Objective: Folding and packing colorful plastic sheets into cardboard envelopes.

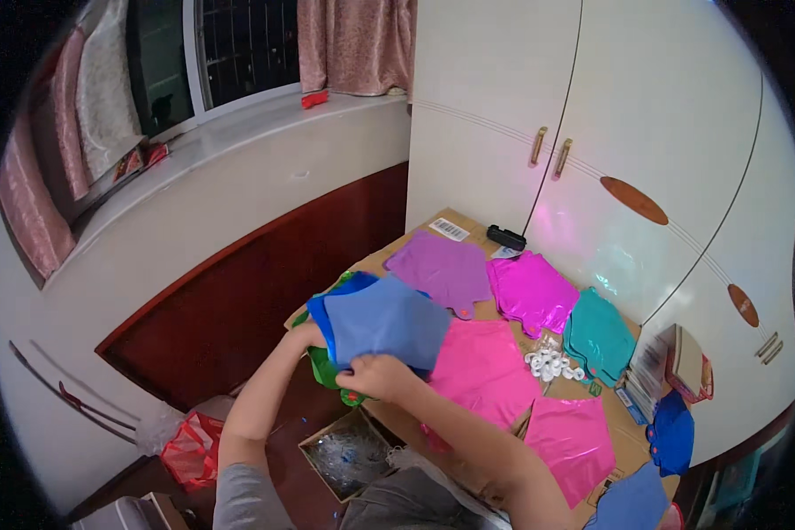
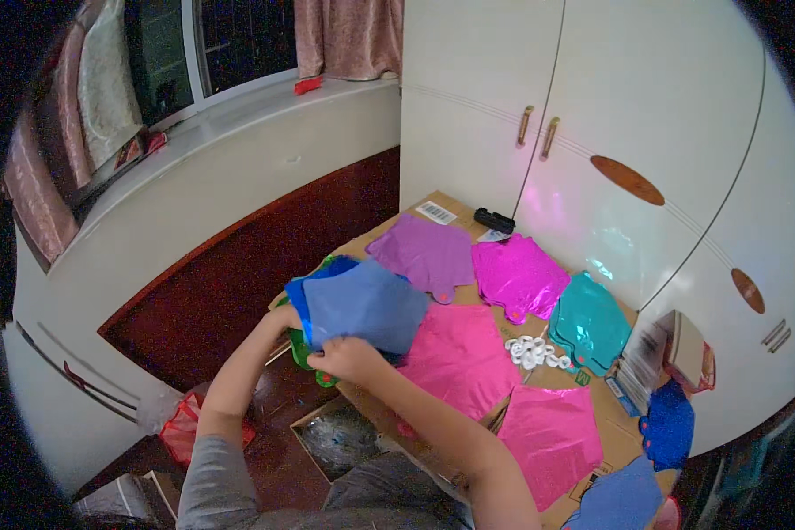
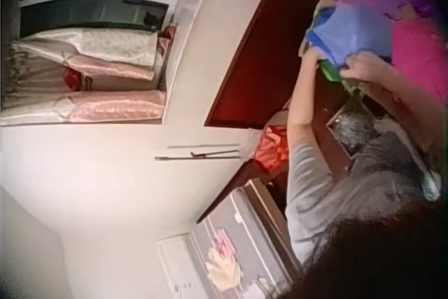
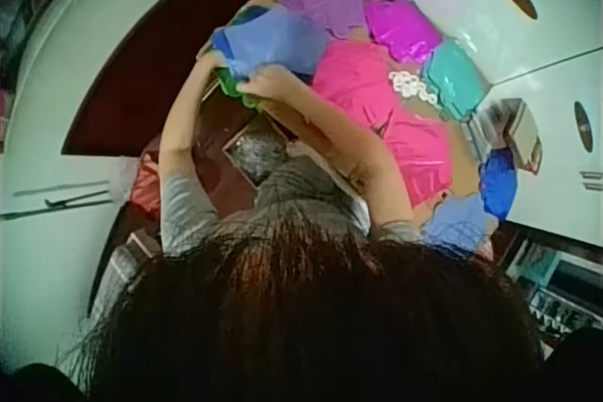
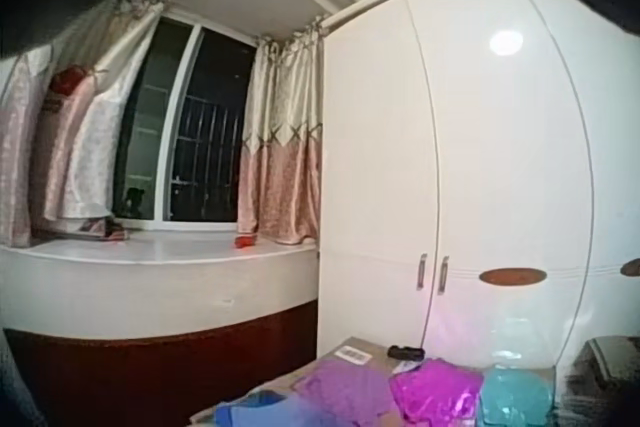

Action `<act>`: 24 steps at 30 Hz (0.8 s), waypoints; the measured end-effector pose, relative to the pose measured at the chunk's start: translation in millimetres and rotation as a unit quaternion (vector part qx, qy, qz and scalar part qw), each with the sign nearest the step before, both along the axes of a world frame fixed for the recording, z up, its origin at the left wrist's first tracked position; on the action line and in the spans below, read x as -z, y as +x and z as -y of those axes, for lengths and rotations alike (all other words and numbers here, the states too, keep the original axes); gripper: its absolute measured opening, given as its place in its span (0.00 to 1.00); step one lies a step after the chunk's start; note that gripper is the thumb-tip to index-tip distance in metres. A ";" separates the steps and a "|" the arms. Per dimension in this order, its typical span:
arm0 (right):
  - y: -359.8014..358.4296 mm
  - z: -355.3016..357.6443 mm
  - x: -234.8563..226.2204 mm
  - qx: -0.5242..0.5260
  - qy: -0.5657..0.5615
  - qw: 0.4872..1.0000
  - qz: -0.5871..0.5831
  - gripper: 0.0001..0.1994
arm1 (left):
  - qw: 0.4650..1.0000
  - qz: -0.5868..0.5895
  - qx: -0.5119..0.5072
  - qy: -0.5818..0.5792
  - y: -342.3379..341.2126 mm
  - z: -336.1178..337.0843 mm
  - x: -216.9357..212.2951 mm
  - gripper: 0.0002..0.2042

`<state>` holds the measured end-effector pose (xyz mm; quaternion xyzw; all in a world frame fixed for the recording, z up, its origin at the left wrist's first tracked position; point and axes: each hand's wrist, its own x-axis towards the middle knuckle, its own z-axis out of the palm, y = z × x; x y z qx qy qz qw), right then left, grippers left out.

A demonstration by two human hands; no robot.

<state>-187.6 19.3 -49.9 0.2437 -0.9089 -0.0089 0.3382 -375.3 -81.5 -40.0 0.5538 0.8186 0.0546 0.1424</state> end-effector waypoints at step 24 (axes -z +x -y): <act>10.4 28.0 0.2 0.049 0.006 0.999 -0.008 0.06 | 0.749 0.536 -0.302 0.246 35.2 43.7 -6.5 0.22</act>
